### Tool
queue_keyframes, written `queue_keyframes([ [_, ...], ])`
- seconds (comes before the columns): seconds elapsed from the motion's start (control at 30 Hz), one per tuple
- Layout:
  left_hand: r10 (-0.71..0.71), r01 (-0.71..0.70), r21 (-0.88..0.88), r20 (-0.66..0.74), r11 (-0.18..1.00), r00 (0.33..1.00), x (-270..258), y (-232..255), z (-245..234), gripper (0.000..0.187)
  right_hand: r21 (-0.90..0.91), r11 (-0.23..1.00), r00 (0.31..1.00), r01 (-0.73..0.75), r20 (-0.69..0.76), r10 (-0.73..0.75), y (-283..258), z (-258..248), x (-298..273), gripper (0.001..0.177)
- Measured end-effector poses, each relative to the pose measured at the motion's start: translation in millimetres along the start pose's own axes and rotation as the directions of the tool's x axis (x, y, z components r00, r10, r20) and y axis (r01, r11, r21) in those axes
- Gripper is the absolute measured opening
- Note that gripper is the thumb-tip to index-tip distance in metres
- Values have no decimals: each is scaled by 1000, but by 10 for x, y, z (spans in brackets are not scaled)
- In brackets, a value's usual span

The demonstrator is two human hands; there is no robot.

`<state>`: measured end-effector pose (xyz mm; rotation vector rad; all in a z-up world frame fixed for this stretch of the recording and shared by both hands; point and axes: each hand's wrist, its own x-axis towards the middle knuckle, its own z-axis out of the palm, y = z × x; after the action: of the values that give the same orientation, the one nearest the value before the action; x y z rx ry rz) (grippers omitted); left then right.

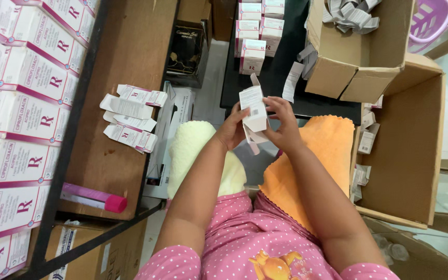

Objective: The person sits on the floor and packs small plastic bottles into white and pink cardboard boxes. They open each box, insert a bottle, and close the flaps, repeating this process for multiple units.

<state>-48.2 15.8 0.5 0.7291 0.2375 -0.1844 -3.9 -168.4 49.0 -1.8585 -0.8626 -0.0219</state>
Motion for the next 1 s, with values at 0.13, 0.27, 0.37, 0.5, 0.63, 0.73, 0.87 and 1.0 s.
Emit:
queue_keyframes([
  [0.13, 55, -40, -255, 53, 966, 997, -73, 76, -1, 67, 121, 983, 985, 135, -120, -120, -238, 2, -94, 67],
  [0.27, 120, -133, -407, -58, 904, 991, -105, -23, -72, 60, -170, 918, 916, 358, -128, -380, -408, 58, -252, 68],
  [0.37, 138, -138, -455, -32, 880, 990, -181, -172, -65, 61, -346, 850, 890, 397, -81, -448, -453, 146, -297, 53],
  [0.5, 183, -149, -441, 35, 885, 983, -258, -286, -17, 60, -358, 869, 897, 341, -153, -415, -425, 219, -304, 48],
  [0.63, 203, -159, -436, 56, 886, 977, -277, -266, -9, 65, -310, 880, 881, 360, -198, -430, -398, 211, -303, 40],
  [0.73, 211, -163, -443, 62, 882, 975, -291, -242, -7, 69, -325, 864, 868, 385, -191, -459, -420, 186, -298, 38],
  [0.87, 209, -152, -450, 80, 880, 975, -271, -232, 20, 72, -334, 865, 868, 375, -202, -455, -432, 171, -286, 36],
  [1.0, 230, -149, -431, 142, 890, 963, -254, -231, 34, 72, -277, 908, 888, 315, -251, -385, -389, 197, -279, 30],
])
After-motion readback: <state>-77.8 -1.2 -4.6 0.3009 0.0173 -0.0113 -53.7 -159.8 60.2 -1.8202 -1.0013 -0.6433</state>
